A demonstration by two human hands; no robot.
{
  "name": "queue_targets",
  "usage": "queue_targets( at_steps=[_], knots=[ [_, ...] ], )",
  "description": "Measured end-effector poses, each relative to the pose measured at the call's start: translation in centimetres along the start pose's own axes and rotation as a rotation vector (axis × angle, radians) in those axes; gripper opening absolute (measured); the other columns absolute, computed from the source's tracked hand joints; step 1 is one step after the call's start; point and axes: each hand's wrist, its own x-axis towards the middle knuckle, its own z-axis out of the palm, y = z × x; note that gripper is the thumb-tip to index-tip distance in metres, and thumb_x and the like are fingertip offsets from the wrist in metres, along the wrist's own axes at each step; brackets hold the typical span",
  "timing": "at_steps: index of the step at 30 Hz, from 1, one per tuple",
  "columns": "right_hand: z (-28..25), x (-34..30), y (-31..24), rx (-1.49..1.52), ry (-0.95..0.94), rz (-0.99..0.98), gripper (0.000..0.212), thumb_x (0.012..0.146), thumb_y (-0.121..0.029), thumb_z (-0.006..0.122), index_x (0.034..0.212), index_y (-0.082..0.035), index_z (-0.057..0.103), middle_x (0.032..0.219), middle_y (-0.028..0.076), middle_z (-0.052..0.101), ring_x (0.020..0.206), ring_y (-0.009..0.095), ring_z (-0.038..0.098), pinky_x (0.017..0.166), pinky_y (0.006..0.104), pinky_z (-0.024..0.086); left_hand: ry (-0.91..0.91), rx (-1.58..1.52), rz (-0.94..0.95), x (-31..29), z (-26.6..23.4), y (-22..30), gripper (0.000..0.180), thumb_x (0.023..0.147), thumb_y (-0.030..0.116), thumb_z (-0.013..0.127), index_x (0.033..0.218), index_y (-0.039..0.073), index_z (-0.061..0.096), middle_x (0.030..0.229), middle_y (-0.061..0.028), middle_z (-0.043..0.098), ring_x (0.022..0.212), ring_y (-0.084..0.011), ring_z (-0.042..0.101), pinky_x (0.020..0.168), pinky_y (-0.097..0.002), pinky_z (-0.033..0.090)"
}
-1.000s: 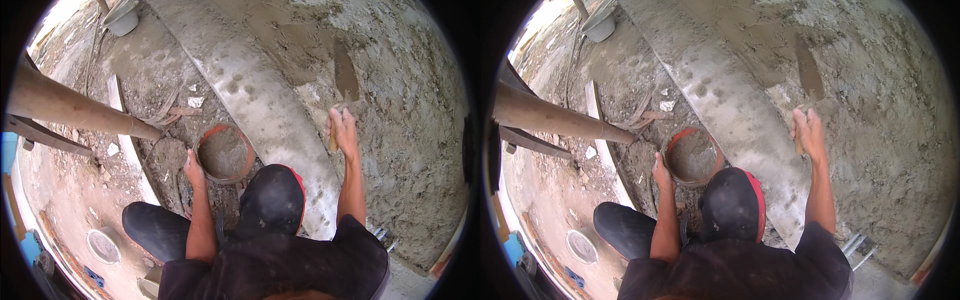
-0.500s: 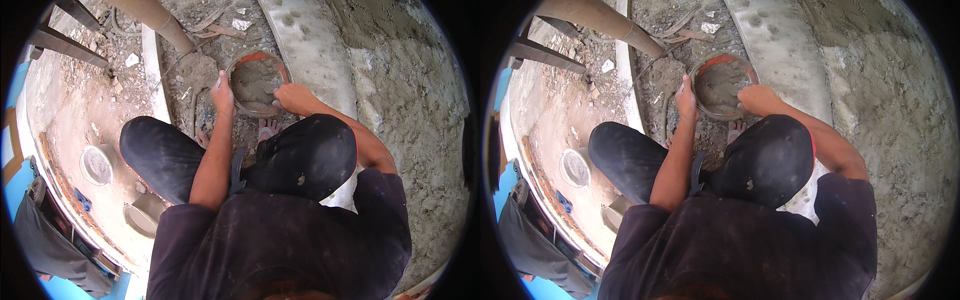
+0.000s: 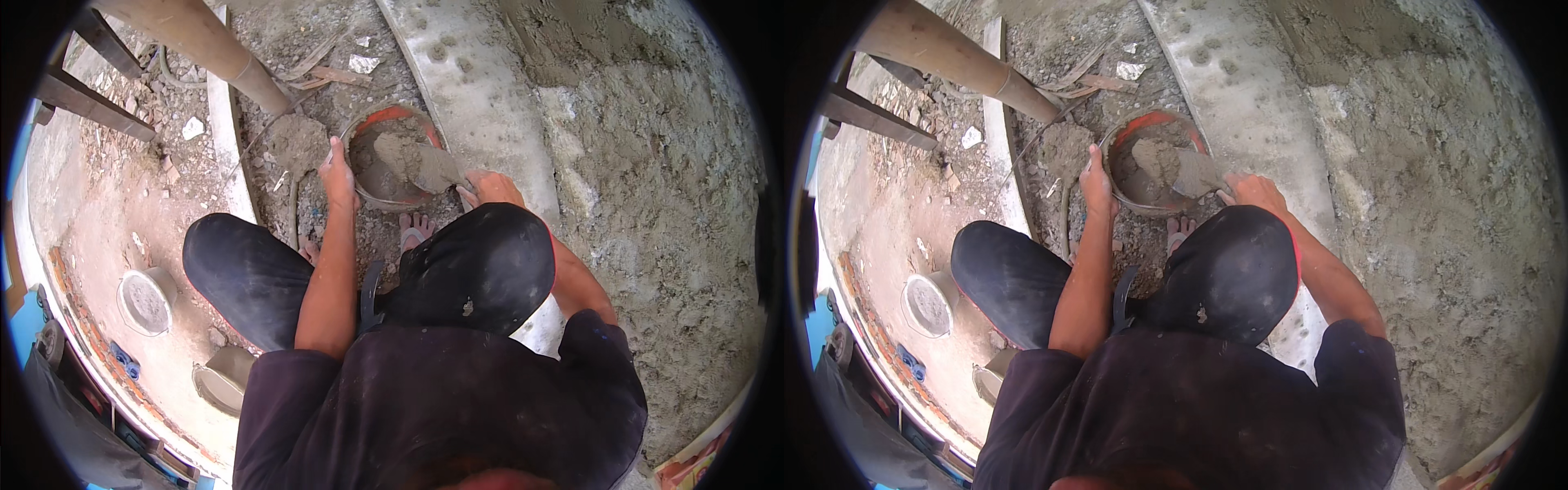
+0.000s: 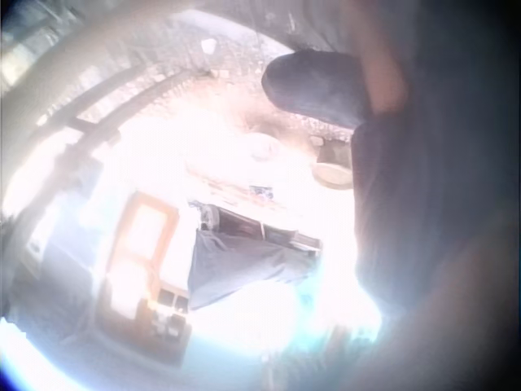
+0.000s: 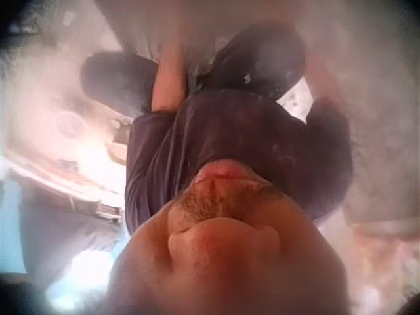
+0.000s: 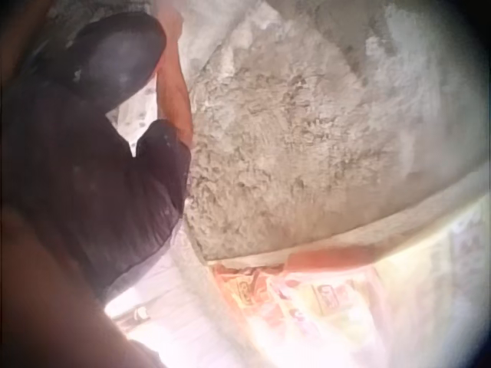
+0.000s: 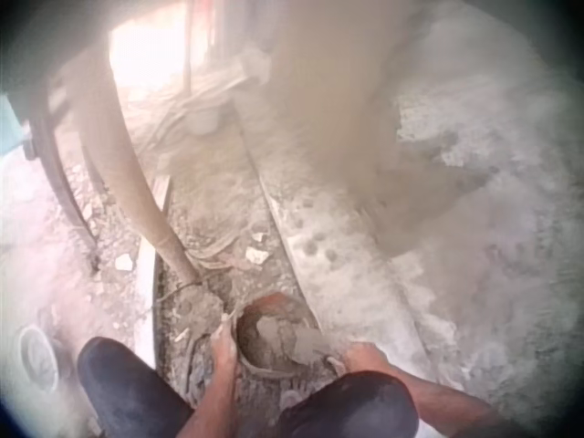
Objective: The person applies plaster to a low wall using a trowel, scooping the material from a bucket and smoothing it onto the surface.
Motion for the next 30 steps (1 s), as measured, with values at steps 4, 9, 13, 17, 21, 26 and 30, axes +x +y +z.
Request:
queue_targets(
  at_steps=[4,9,13,17,21,26,30],
  knots=[
    [-4.4,0.3,-0.5,0.125,0.147,-0.266,0.029,0.086,-0.027,0.068,0.103,-0.004,0.061,0.08,0.023,0.066,0.08,0.045,0.062,0.071,0.0498,0.051,-0.052,-0.088,-0.067,-1.3,0.7,1.0,0.051,0.097,0.046,0.059,0.107,-0.004,0.066,0.101,-0.0078,0.067,0.088,-0.0159,0.062,0.082,-0.0321,0.05],
    [-14.3,1.4,-2.4,0.629,-0.333,-0.298,0.021,0.088,-0.021,0.07,0.097,-0.002,0.067,0.067,0.011,0.066,0.051,0.022,0.059,0.051,0.033,0.048,-0.064,-0.099,0.026,-0.7,-0.7,0.4,0.052,0.099,0.044,0.057,0.116,-0.004,0.063,0.106,-0.0089,0.067,0.093,-0.0186,0.063,0.085,-0.0339,0.05],
    [-16.6,4.0,8.3,1.01,-0.223,0.083,0.025,0.093,-0.024,0.066,0.087,0.001,0.064,0.062,0.003,0.059,0.046,0.008,0.052,0.042,0.0247,0.042,-0.061,-0.069,-0.029,-1.2,0.8,1.0,0.05,0.099,0.044,0.056,0.114,-0.004,0.065,0.105,-0.0079,0.066,0.093,-0.0169,0.061,0.085,-0.0327,0.049],
    [-21.1,0.8,8.5,0.797,0.715,0.318,0.033,0.096,-0.03,0.061,0.085,0.001,0.062,0.065,0.003,0.057,0.05,0.009,0.05,0.044,0.0264,0.04,-0.051,-0.013,-0.001,-0.8,1.0,1.1,0.053,0.102,0.043,0.05,0.12,-0.006,0.06,0.113,-0.0133,0.065,0.099,-0.0211,0.063,0.091,-0.0351,0.051],
    [-18.7,1.3,6.2,0.554,0.898,0.209,0.033,0.097,-0.031,0.06,0.096,0.002,0.061,0.071,0.004,0.057,0.058,0.013,0.047,0.055,0.0318,0.04,-0.059,-0.024,0.02,-0.3,-0.8,1.0,0.052,0.102,0.043,0.05,0.119,-0.005,0.06,0.112,-0.0124,0.065,0.098,-0.0208,0.063,0.089,-0.035,0.052],
    [-9.5,8.4,5.4,1.059,0.594,0.106,0.038,0.092,-0.032,0.064,0.106,0.002,0.056,0.082,0.013,0.067,0.081,0.024,0.067,0.072,0.0411,0.051,-0.047,0.007,0.008,-0.8,0.5,1.0,0.052,0.101,0.043,0.053,0.112,-0.006,0.064,0.105,-0.0091,0.066,0.091,-0.0167,0.06,0.084,-0.0319,0.05],
    [-8.1,15.7,5.6,0.407,0.679,0.38,0.038,0.09,-0.031,0.066,0.105,0.002,0.053,0.091,0.025,0.066,0.089,0.044,0.065,0.078,0.0524,0.05,-0.09,-0.018,0.001,-1.5,0.9,1.8,0.052,0.102,0.042,0.05,0.115,-0.008,0.061,0.108,-0.0115,0.066,0.093,-0.0184,0.061,0.086,-0.0334,0.051]
  ],
)
